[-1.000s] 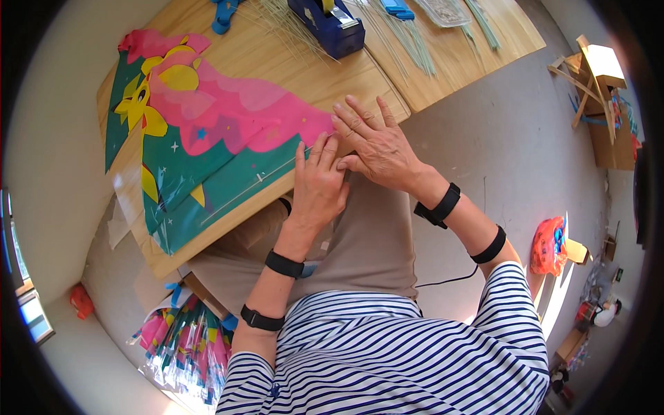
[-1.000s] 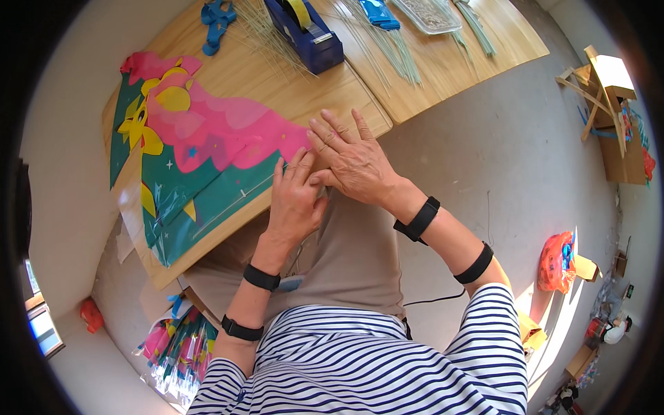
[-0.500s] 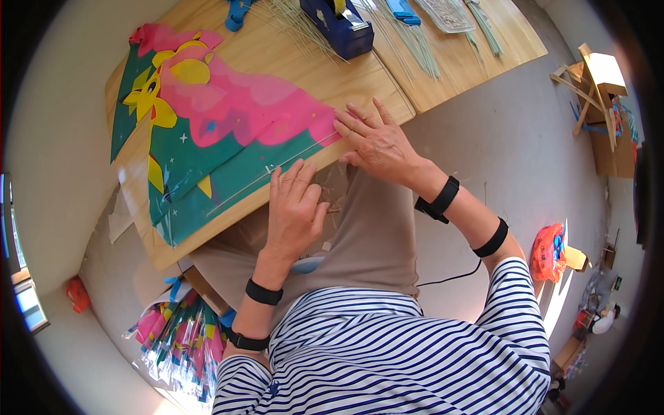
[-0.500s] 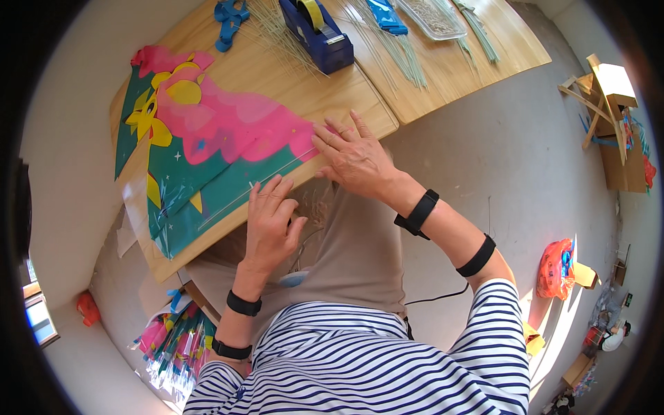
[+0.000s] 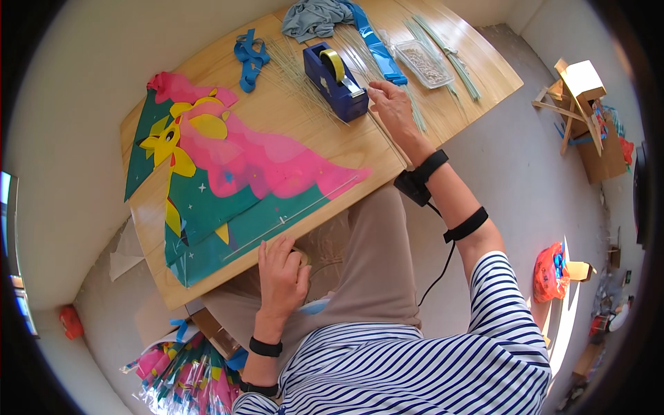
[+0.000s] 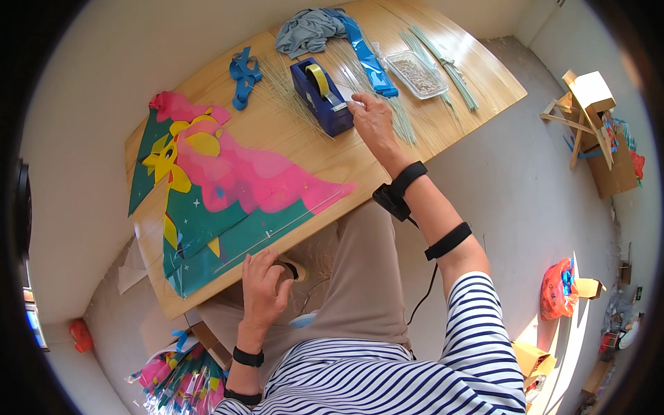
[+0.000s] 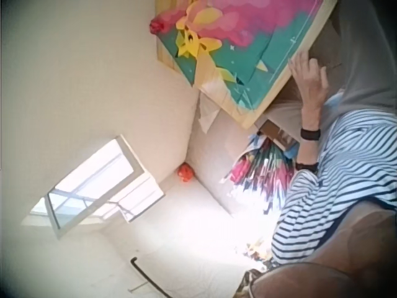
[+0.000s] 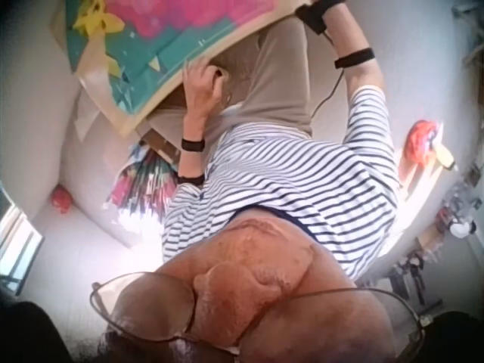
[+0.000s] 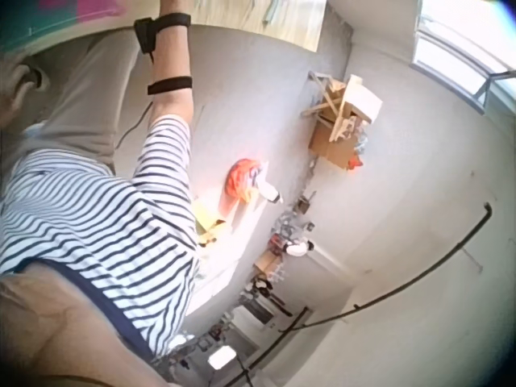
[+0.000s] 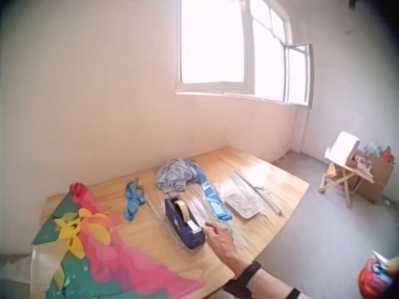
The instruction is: Assembling a Pikachu-themed kite by attaching sticks and ribbons with tape.
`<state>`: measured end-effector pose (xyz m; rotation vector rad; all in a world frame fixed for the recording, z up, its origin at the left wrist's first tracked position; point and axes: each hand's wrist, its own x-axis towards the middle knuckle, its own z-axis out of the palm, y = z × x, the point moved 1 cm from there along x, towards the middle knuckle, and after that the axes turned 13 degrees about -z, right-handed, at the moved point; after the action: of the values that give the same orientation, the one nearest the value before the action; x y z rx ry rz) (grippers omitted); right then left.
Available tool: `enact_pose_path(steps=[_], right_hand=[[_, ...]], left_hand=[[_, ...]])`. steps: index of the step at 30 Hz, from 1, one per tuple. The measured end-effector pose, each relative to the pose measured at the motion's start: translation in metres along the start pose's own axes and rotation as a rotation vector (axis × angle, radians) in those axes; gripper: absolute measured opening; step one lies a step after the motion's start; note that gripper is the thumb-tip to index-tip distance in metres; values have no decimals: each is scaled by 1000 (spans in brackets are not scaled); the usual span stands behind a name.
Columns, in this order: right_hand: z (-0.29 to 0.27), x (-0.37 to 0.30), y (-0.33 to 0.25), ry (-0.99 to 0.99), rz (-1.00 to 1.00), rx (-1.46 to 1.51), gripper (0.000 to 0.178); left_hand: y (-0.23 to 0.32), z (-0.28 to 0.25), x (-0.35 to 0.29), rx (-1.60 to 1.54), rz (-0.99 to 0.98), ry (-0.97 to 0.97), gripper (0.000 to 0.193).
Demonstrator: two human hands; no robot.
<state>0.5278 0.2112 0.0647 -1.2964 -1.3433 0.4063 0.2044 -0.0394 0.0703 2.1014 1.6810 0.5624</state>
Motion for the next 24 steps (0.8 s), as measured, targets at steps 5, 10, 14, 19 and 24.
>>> enact_pose_path(steps=[5, 10, 14, 19, 24], right_hand=[[19, 36, 5, -216, 216, -66, 32], [21, 36, 5, -176, 362, 89, 25], [9, 27, 9, -153, 335, 280, 21], [11, -1, 10, -80, 483, 376, 26], [10, -37, 0, 3, 692, 779, 26]], left_hand=[[-14, -4, -6, 21, -32, 24, 22], [-21, -3, -10, 44, -48, 16, 29], [-17, -1, -10, 23, -37, 9, 28], [-14, 3, -8, 36, -23, 15, 30], [-13, -1, -10, 46, -33, 26, 29]])
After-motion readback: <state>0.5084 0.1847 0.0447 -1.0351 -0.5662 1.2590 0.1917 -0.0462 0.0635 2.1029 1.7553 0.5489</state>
